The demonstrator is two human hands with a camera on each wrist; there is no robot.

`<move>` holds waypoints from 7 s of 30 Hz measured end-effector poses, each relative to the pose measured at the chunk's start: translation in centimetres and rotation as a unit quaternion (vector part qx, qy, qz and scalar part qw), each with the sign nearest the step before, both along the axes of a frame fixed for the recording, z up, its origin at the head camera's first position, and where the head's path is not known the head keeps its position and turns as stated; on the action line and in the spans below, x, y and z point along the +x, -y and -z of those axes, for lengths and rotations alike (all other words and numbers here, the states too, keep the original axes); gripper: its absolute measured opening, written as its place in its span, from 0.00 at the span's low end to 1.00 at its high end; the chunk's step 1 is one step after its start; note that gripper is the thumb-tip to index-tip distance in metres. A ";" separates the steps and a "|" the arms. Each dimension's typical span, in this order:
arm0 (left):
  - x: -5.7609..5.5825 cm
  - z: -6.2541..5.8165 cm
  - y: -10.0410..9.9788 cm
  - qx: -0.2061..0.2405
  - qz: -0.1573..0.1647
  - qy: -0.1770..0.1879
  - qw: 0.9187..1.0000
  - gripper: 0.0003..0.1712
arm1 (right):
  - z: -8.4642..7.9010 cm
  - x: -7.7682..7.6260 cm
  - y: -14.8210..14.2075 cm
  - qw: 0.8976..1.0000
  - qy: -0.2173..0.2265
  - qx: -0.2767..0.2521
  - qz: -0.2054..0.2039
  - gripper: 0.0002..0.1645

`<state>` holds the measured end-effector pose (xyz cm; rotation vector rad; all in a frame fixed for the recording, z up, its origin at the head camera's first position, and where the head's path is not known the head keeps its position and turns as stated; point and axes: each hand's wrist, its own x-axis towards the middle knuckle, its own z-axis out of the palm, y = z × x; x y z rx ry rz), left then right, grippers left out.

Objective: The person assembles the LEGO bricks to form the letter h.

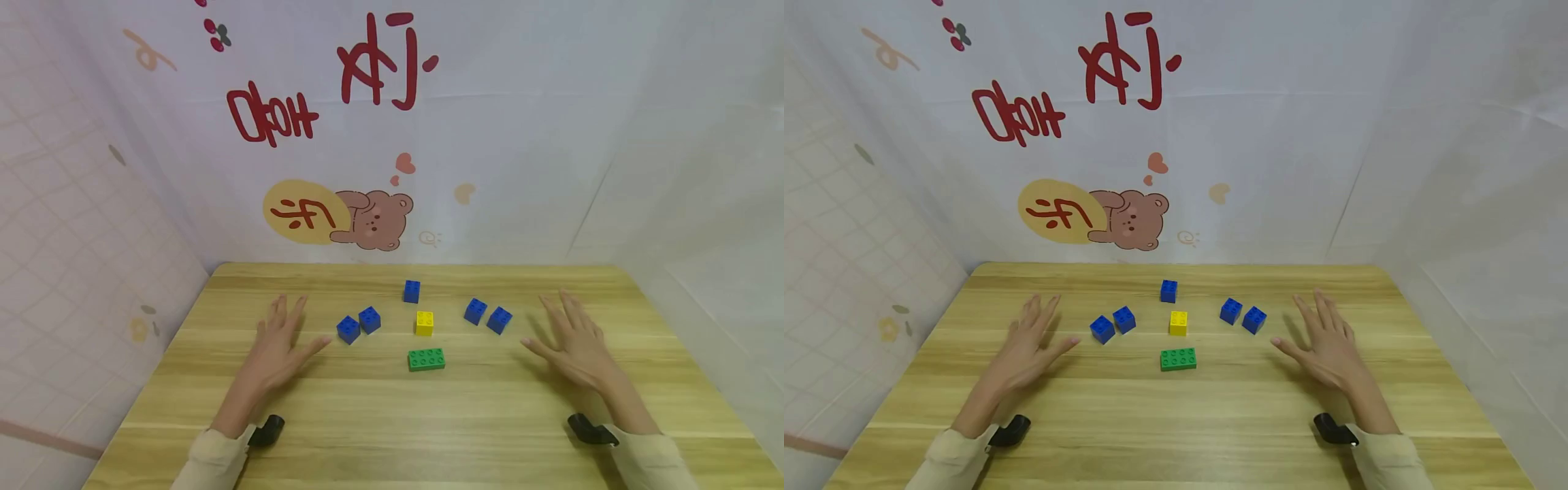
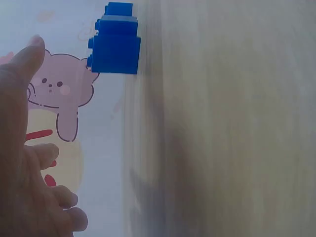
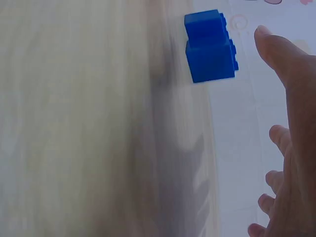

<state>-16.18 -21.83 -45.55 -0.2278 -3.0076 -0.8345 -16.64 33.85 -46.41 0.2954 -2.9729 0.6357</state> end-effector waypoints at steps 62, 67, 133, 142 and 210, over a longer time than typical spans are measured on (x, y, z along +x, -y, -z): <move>-1.9 2.3 -5.9 0.281 -0.028 0.035 0.959 0.27 | 2.9 -2.8 5.5 0.982 0.020 -0.186 0.028 0.29; -1.8 2.4 -5.7 0.284 -0.022 0.034 0.958 0.26 | 2.9 -2.6 5.5 0.981 0.021 -0.190 0.026 0.28; 1.8 2.6 -8.2 0.344 0.076 0.135 0.926 0.22 | 2.5 1.2 7.7 0.975 0.082 -0.204 -0.042 0.22; 2.2 2.4 -8.9 0.342 0.097 0.141 0.924 0.22 | 2.4 1.7 8.5 0.969 0.104 -0.216 -0.053 0.23; 4.2 2.7 -14.5 0.362 0.144 0.169 0.905 0.20 | -0.6 3.3 14.1 0.940 0.052 -0.273 -0.197 0.20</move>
